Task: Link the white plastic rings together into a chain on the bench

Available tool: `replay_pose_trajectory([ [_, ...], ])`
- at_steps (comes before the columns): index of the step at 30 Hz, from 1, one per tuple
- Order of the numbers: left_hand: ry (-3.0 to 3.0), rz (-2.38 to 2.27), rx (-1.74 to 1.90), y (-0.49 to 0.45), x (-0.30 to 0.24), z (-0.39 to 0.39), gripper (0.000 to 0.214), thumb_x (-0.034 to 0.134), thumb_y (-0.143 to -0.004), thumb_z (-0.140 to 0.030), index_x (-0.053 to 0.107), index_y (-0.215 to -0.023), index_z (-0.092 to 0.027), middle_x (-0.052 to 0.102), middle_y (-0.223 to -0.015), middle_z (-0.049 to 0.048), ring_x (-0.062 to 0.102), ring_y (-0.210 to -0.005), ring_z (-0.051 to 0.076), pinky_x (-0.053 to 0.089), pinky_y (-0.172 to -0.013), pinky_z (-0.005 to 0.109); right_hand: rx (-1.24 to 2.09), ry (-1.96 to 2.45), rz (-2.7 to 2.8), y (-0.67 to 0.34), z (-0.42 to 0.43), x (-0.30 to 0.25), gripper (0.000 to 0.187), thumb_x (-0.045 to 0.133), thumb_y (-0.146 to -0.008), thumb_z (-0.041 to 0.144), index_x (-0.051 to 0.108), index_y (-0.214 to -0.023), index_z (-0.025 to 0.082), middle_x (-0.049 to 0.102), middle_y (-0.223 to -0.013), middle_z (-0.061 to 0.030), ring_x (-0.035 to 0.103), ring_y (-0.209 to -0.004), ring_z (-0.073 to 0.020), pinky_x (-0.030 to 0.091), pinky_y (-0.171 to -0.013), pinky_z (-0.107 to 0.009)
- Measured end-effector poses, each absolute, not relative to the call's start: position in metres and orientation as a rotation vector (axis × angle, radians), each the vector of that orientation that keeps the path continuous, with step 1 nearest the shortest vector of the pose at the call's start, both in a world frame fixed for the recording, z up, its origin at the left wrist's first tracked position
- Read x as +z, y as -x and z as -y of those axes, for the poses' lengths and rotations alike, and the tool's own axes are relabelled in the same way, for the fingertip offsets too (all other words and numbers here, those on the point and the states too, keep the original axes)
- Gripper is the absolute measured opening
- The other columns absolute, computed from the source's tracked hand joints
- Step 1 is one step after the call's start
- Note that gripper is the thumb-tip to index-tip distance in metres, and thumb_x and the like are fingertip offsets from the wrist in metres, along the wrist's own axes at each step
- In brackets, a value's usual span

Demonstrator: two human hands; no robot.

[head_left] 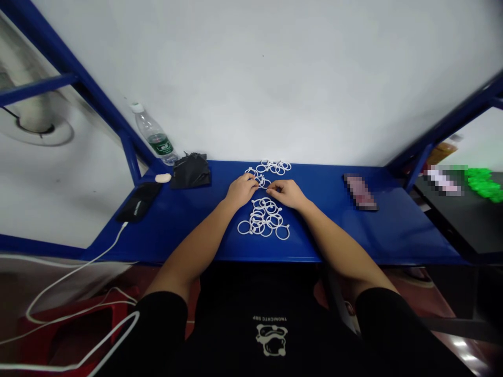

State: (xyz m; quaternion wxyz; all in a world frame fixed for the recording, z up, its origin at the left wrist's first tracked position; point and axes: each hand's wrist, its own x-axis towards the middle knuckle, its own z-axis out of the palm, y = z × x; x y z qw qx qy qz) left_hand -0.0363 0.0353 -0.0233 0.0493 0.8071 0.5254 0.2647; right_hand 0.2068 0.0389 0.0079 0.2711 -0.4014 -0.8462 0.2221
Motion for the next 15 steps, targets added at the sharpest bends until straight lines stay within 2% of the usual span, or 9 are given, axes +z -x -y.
replay_pose_trajectory([
  [3,-2.466,-1.558,0.915,0.034,-0.018,-0.031,0.014,0.07,-0.102,-0.022,0.083,-0.107,-0.025,0.072,-0.136,0.0085,0.071,-0.122,0.026,0.06,-0.105,0.04,0.615,1.075,2.202,-0.208,-0.045,0.0,0.025,0.07,-0.099,0.041,0.083,-0.103,0.02,0.08,-0.084,-0.0034,0.066,-0.069,-0.0157,0.045,-0.067,-0.028],
  [7,-2.527,-1.333,1.094,0.028,-0.01,-0.022,0.014,0.07,-0.104,-0.023,0.083,-0.109,-0.023,0.073,-0.139,0.0088,0.072,-0.125,0.024,0.06,-0.108,0.04,0.681,1.029,1.964,-0.209,-0.05,-0.005,0.04,0.065,-0.102,0.051,0.079,-0.121,0.018,0.081,-0.091,-0.0054,0.069,-0.074,-0.0183,0.052,-0.073,-0.031],
  [10,-2.543,-1.222,1.114,0.023,-0.009,-0.016,0.013,0.071,-0.103,-0.023,0.082,-0.11,-0.024,0.075,-0.138,0.0085,0.072,-0.124,0.022,0.06,-0.108,0.041,0.754,0.956,1.864,-0.209,-0.051,-0.004,0.045,0.064,-0.101,0.059,0.08,-0.115,0.018,0.081,-0.094,-0.0065,0.07,-0.078,-0.0194,0.054,-0.075,-0.032],
  [13,-2.499,-1.222,1.079,0.021,-0.009,-0.013,0.024,0.078,-0.098,-0.028,0.079,-0.122,-0.026,0.077,-0.134,0.0078,0.076,-0.104,0.02,0.063,-0.1,0.04,0.769,0.945,1.869,-0.209,-0.047,0.0,0.042,0.068,-0.099,0.059,0.081,-0.106,0.019,0.08,-0.088,-0.0054,0.066,-0.073,-0.0175,0.051,-0.07,-0.03],
  [15,-2.435,-1.258,1.079,0.021,-0.008,-0.012,0.032,0.079,-0.098,-0.033,0.077,-0.129,-0.026,0.081,-0.123,0.0072,0.075,-0.09,0.018,0.063,-0.092,0.038,0.748,0.939,1.91,-0.207,-0.043,0.003,0.039,0.068,-0.1,0.056,0.081,-0.105,0.02,0.08,-0.087,-0.005,0.064,-0.071,-0.0165,0.049,-0.068,-0.03],
])
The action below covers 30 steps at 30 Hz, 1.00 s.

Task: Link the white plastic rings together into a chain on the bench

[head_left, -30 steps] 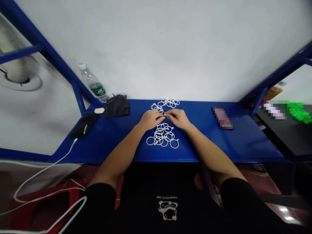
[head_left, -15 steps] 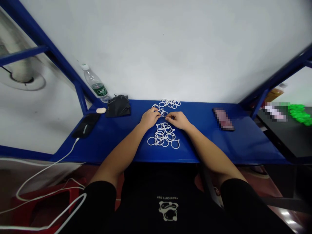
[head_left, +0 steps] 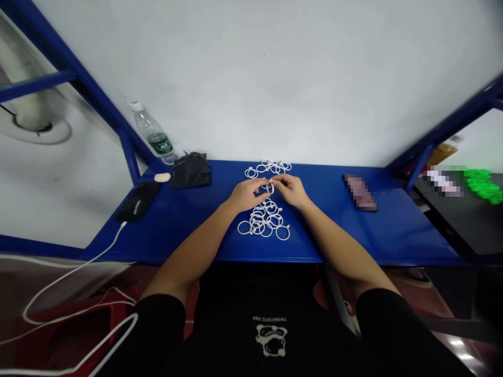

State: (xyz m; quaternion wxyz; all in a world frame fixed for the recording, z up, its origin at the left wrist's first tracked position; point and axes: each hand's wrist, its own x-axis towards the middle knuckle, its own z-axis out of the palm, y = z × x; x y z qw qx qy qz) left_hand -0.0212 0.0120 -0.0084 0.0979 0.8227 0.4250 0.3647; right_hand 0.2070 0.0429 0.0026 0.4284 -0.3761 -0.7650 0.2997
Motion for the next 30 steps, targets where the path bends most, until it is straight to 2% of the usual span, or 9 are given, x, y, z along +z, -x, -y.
replay_pose_trajectory([
  [3,-2.361,-1.304,1.105,0.022,-0.004,-0.01,0.02,0.067,-0.107,-0.036,0.079,-0.12,-0.024,0.083,-0.104,0.0057,0.075,-0.087,0.017,0.061,-0.085,0.035,0.731,0.906,1.971,-0.204,-0.036,0.005,0.037,0.068,-0.101,0.055,0.081,-0.102,0.02,0.078,-0.084,-0.0043,0.063,-0.07,-0.0157,0.049,-0.067,-0.029],
  [5,-2.36,-1.291,1.091,0.022,-0.001,-0.009,0.021,0.061,-0.11,-0.035,0.079,-0.11,-0.024,0.083,-0.101,0.0052,0.075,-0.088,0.017,0.059,-0.083,0.034,0.756,0.891,1.982,-0.201,-0.034,0.004,0.039,0.068,-0.101,0.056,0.08,-0.101,0.02,0.076,-0.082,-0.0036,0.062,-0.07,-0.0153,0.049,-0.067,-0.029],
  [12,-2.397,-1.252,1.101,0.019,0.0,-0.005,0.024,0.056,-0.112,-0.034,0.076,-0.105,-0.023,0.081,-0.101,0.0058,0.074,-0.091,0.017,0.058,-0.085,0.034,1.0,0.878,1.873,-0.197,-0.034,0.0,0.046,0.071,-0.097,0.066,0.071,-0.095,0.02,0.068,-0.073,0.0,0.056,-0.06,-0.0126,0.046,-0.057,-0.026],
  [15,-2.404,-1.246,1.106,0.02,0.0,-0.006,0.024,0.054,-0.112,-0.033,0.075,-0.105,-0.023,0.08,-0.1,0.0059,0.074,-0.091,0.018,0.058,-0.086,0.034,0.979,0.9,1.881,-0.197,-0.032,0.004,0.04,0.07,-0.099,0.059,0.071,-0.095,0.02,0.067,-0.073,-0.0004,0.057,-0.062,-0.0132,0.045,-0.058,-0.027],
  [18,-2.397,-1.273,1.11,0.024,0.0,-0.011,0.026,0.051,-0.112,-0.031,0.076,-0.109,-0.022,0.079,-0.109,0.0072,0.074,-0.103,0.02,0.058,-0.093,0.035,0.779,0.903,1.994,-0.199,-0.028,0.011,0.028,0.067,-0.1,0.047,0.072,-0.093,0.02,0.069,-0.075,-0.0013,0.057,-0.065,-0.014,0.046,-0.063,-0.029],
  [21,-2.33,-1.444,1.108,0.032,-0.004,-0.02,0.021,0.059,-0.108,-0.031,0.077,-0.114,-0.022,0.076,-0.118,0.0077,0.073,-0.11,0.022,0.058,-0.098,0.035,0.627,0.89,2.137,-0.203,-0.026,0.017,0.022,0.065,-0.097,0.039,0.071,-0.086,0.021,0.068,-0.073,-0.0006,0.057,-0.065,-0.0143,0.045,-0.065,-0.03],
  [25,-2.263,-1.643,1.001,0.041,-0.018,-0.031,0.017,0.076,-0.098,-0.03,0.08,-0.114,-0.026,0.072,-0.123,0.0072,0.073,-0.108,0.024,0.06,-0.094,0.035,0.621,0.89,2.247,-0.204,-0.028,0.017,0.029,0.066,-0.098,0.045,0.071,-0.082,0.021,0.069,-0.072,-0.0003,0.059,-0.065,-0.0145,0.044,-0.065,-0.03],
  [30,-2.296,-1.661,0.846,0.043,-0.031,-0.037,0.01,0.079,-0.097,-0.031,0.081,-0.104,-0.024,0.07,-0.123,0.0092,0.072,-0.105,0.025,0.06,-0.091,0.037,0.551,1.013,2.289,-0.206,-0.038,0.007,0.028,0.067,-0.101,0.044,0.076,-0.087,0.021,0.074,-0.077,-0.0018,0.063,-0.069,-0.0154,0.043,-0.066,-0.03],
])
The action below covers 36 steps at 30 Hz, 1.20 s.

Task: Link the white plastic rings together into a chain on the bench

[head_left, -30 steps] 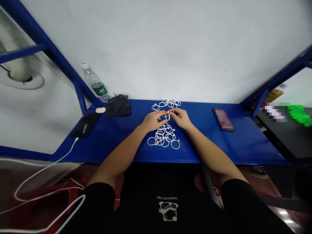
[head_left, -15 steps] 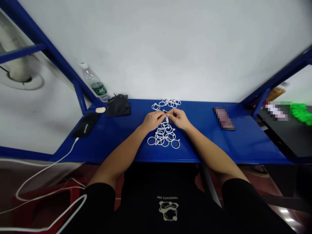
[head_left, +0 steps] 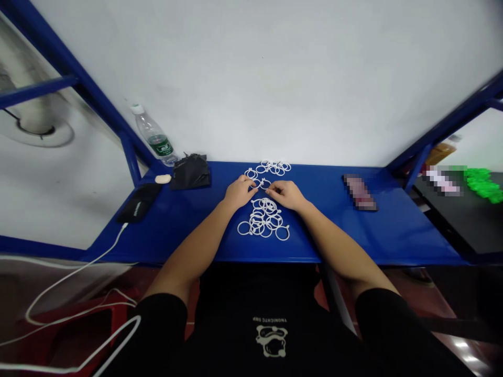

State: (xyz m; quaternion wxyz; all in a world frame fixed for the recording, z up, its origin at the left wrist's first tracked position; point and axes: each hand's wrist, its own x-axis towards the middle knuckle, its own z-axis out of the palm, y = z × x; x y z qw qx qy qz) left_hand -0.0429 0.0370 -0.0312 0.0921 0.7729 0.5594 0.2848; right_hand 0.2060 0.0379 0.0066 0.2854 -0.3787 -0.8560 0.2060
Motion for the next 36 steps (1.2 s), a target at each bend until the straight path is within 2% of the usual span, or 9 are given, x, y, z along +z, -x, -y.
replay_pose_trajectory([
  [4,-2.281,-1.63,0.9,0.039,-0.028,-0.035,0.006,0.077,-0.098,-0.028,0.081,-0.098,-0.023,0.069,-0.128,0.0085,0.072,-0.104,0.023,0.061,-0.091,0.036,0.541,1.069,2.252,-0.209,-0.048,-0.003,0.02,0.067,-0.1,0.036,0.079,-0.098,0.02,0.079,-0.086,-0.0039,0.066,-0.072,-0.0163,0.046,-0.069,-0.03],
  [8,-2.281,-1.465,1.057,0.031,-0.017,-0.026,0.011,0.076,-0.101,-0.03,0.081,-0.102,-0.021,0.063,-0.148,0.0101,0.069,-0.081,0.013,0.062,-0.083,0.035,0.507,1.048,2.147,-0.208,-0.05,-0.006,0.025,0.066,-0.1,0.034,0.079,-0.116,0.019,0.082,-0.095,-0.0066,0.069,-0.075,-0.0184,0.051,-0.074,-0.031],
  [11,-2.323,-1.34,1.115,0.025,-0.011,-0.017,0.011,0.075,-0.101,-0.03,0.08,-0.101,-0.02,0.065,-0.15,0.0101,0.065,-0.072,0.009,0.062,-0.081,0.033,0.496,1.005,2.108,-0.207,-0.047,-0.005,0.025,0.064,-0.103,0.036,0.079,-0.114,0.02,0.082,-0.096,-0.0073,0.071,-0.08,-0.0204,0.053,-0.078,-0.032],
  [16,-2.407,-1.255,1.076,0.019,-0.01,-0.011,0.008,0.079,-0.097,-0.028,0.076,-0.094,-0.02,0.073,-0.141,0.008,0.063,-0.069,0.009,0.06,-0.079,0.032,0.502,0.902,2.153,-0.205,-0.042,-0.003,0.024,0.06,-0.105,0.034,0.08,-0.105,0.021,0.081,-0.093,-0.0069,0.071,-0.08,-0.0202,0.053,-0.078,-0.031],
  [20,-2.383,-1.241,1.134,0.019,-0.012,-0.012,0.013,0.083,-0.091,-0.024,0.072,-0.096,-0.021,0.076,-0.133,0.0073,0.066,-0.071,0.01,0.058,-0.078,0.031,0.508,0.857,2.125,-0.204,-0.039,-0.002,0.023,0.063,-0.104,0.035,0.079,-0.109,0.02,0.08,-0.09,-0.0051,0.068,-0.072,-0.0173,0.05,-0.07,-0.029],
  [23,-2.353,-1.292,1.12,0.019,-0.013,-0.013,0.026,0.089,-0.086,-0.026,0.071,-0.105,-0.022,0.079,-0.109,0.004,0.064,-0.067,0.011,0.055,-0.073,0.031,0.513,0.855,2.086,-0.204,-0.038,-0.001,0.023,0.064,-0.105,0.037,0.079,-0.109,0.021,0.08,-0.089,-0.0042,0.066,-0.07,-0.0161,0.05,-0.069,-0.029],
  [27,-2.326,-1.33,1.052,0.019,-0.014,-0.013,0.031,0.09,-0.088,-0.033,0.072,-0.111,-0.022,0.07,-0.077,-0.0025,0.064,-0.067,0.015,0.052,-0.069,0.031,0.517,0.848,2.097,-0.204,-0.039,0.0,0.023,0.063,-0.105,0.037,0.078,-0.1,0.02,0.077,-0.081,-0.0032,0.063,-0.067,-0.0156,0.047,-0.066,-0.029],
  [31,-2.29,-1.264,1.089,0.018,-0.013,-0.013,0.012,0.073,-0.103,-0.033,0.072,-0.11,-0.023,0.076,-0.089,0.001,0.069,-0.075,0.016,0.053,-0.075,0.032,0.519,0.866,2.096,-0.205,-0.039,0.0,0.021,0.062,-0.103,0.035,0.076,-0.098,0.02,0.074,-0.079,-0.0025,0.059,-0.065,-0.0149,0.045,-0.064,-0.028],
  [36,-2.246,-1.257,1.123,0.018,-0.01,-0.011,0.014,0.065,-0.108,-0.033,0.072,-0.11,-0.021,0.075,-0.083,0.0016,0.069,-0.072,0.016,0.052,-0.071,0.03,0.57,0.861,2.096,-0.203,-0.035,0.0,0.021,0.061,-0.104,0.036,0.074,-0.098,0.02,0.072,-0.078,-0.0019,0.058,-0.065,-0.0145,0.044,-0.064,-0.028],
])
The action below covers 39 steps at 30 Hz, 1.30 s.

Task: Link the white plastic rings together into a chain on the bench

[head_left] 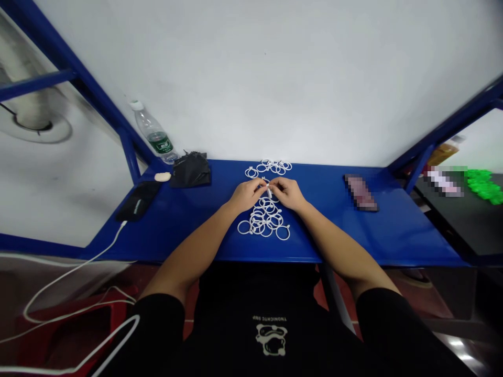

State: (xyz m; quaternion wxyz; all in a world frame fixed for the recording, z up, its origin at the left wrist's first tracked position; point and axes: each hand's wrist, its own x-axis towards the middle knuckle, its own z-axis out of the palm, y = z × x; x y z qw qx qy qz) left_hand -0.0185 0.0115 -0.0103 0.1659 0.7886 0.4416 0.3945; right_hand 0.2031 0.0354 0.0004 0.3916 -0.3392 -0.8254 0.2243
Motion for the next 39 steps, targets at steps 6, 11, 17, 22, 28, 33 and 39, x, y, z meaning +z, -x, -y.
replay_pose_trajectory([
  [6,-2.272,-1.203,1.126,0.02,-0.009,-0.012,0.016,0.063,-0.109,-0.031,0.074,-0.109,-0.02,0.078,-0.091,0.004,0.07,-0.077,0.016,0.053,-0.073,0.03,0.653,0.856,2.07,-0.199,-0.032,0.001,0.021,0.061,-0.104,0.036,0.07,-0.094,0.02,0.068,-0.076,-0.0006,0.057,-0.065,-0.0144,0.044,-0.064,-0.028],
  [11,-2.298,-1.223,1.131,0.024,-0.008,-0.014,0.018,0.064,-0.107,-0.035,0.076,-0.106,-0.022,0.077,-0.091,0.0034,0.068,-0.075,0.016,0.054,-0.074,0.031,0.593,0.827,2.073,-0.199,-0.033,0.003,0.021,0.059,-0.103,0.036,0.07,-0.095,0.02,0.07,-0.077,-0.0013,0.059,-0.067,-0.015,0.045,-0.065,-0.029],
  [17,-2.279,-1.33,1.155,0.031,-0.014,-0.025,0.03,0.051,-0.113,-0.035,0.077,-0.112,-0.021,0.077,-0.115,0.0084,0.072,-0.113,0.022,0.057,-0.102,0.037,0.507,0.795,2.167,-0.203,-0.033,0.006,0.025,0.064,-0.1,0.041,0.071,-0.088,0.021,0.07,-0.076,-0.0013,0.061,-0.067,-0.0156,0.046,-0.066,-0.03],
  [22,-2.265,-1.541,0.937,0.034,-0.026,-0.035,0.031,0.062,-0.108,-0.035,0.078,-0.131,-0.022,0.068,-0.138,0.0116,0.07,-0.122,0.026,0.059,-0.107,0.041,0.383,0.887,2.105,-0.205,-0.035,0.003,0.028,0.061,-0.103,0.043,0.076,-0.094,0.021,0.074,-0.081,-0.0036,0.064,-0.07,-0.0172,0.048,-0.069,-0.032],
  [28,-2.459,-1.492,0.767,0.029,-0.032,-0.04,0.029,0.065,-0.107,-0.037,0.08,-0.13,-0.026,0.069,-0.142,0.0107,0.065,-0.131,0.031,0.053,-0.117,0.052,0.365,1.088,2.115,-0.208,-0.049,-0.007,0.018,0.063,-0.101,0.031,0.078,-0.101,0.022,0.079,-0.092,-0.006,0.068,-0.08,-0.0205,0.05,-0.075,-0.033],
  [33,-2.418,-1.434,0.856,0.03,-0.032,-0.04,0.025,0.067,-0.106,-0.037,0.083,-0.119,-0.023,0.076,-0.132,0.0116,0.07,-0.121,0.031,0.056,-0.112,0.055,0.429,1.162,2.129,-0.211,-0.06,-0.016,0.015,0.068,-0.1,0.03,0.079,-0.104,0.022,0.082,-0.098,-0.0072,0.07,-0.08,-0.0215,0.052,-0.076,-0.034],
  [39,-2.261,-1.353,1.11,0.025,-0.027,-0.034,0.024,0.081,-0.098,-0.035,0.083,-0.117,-0.022,0.078,-0.13,0.0106,0.073,-0.119,0.026,0.063,-0.102,0.044,0.472,1.053,2.158,-0.209,-0.059,-0.018,0.023,0.064,-0.104,0.03,0.081,-0.118,0.023,0.084,-0.111,-0.0095,0.076,-0.098,-0.0249,0.057,-0.089,-0.037],
])
